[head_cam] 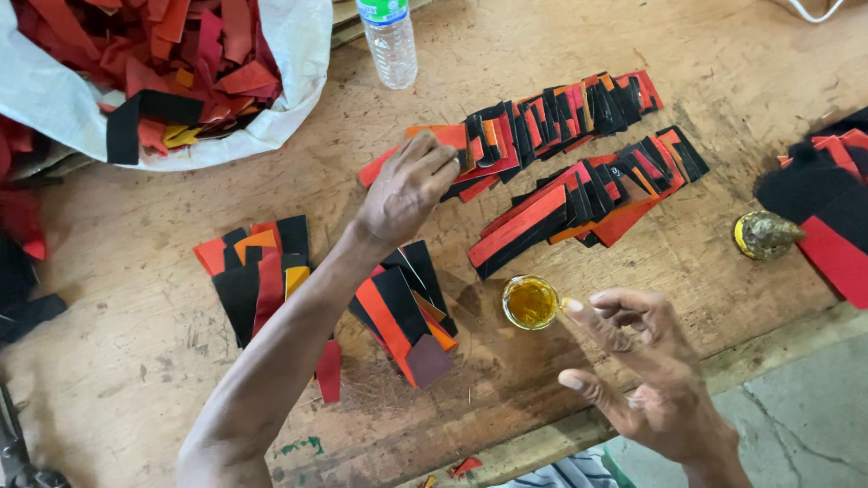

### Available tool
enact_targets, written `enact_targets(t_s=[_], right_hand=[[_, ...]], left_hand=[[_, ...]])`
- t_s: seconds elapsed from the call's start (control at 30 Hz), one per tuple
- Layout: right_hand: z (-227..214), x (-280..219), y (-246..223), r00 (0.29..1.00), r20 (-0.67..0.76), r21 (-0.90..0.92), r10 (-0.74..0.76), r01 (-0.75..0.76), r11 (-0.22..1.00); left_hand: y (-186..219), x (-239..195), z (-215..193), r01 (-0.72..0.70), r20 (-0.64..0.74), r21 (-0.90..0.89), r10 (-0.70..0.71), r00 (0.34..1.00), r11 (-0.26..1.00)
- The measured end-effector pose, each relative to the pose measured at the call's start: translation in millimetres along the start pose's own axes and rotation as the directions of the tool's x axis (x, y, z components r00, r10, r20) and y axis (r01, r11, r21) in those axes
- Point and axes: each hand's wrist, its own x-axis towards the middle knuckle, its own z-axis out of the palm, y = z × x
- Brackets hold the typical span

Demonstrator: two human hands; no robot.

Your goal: The person repeatedly picks small rectangular fabric pieces, applies a yellow adhesive from a jar to one edge, folds the piece, and places it into a growing stack. The process is repeated for many pieces in a consistent sequence.

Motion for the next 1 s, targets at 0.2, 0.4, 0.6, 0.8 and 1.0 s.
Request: enact_targets(t_s=[0.2, 0.4, 0.6, 0.8, 1.0], right_hand=[[-7.7, -2.8, 7.9, 0.999, -0.044, -0.004, 0.023, -0.023, 1.0], [-16.4, -5.4, 1.0, 0.994, -0.082, -0.105, 0.066, -0.075, 0.992], [-13.0, 2.0, -6.4, 0.999, -0.039, -0.12, -0.003, -0.002, 0.993], [-15.8, 11.7, -20.1, 0.994, 0.106, -0.22, 0.028, -0.004, 0.975], [-10.4, 39.0, -31.6, 0.963, 0.268, -0.282, -0.011, 0.09, 0.955]], left_hand=[[-0.7, 0.6, -19.0, 0.096, 0.066, -0.106, -0.09, 0.994, 0.99], [-19.4, -32.0, -87.2, 0.557, 0.317, -0.095, -0.505, 0.803, 0.825], [18.7, -51.4, -100.0, 0.619, 0.343, -0.295, -0.524, 0.78, 0.728], [103.9, -68.4, -104.0, 0.542, 0.612, -0.423, -0.212, 0.762, 0.726], [125.4, -75.4, -94.8, 0.611, 0.581, -0.334, -0.353, 0.733, 0.718]])
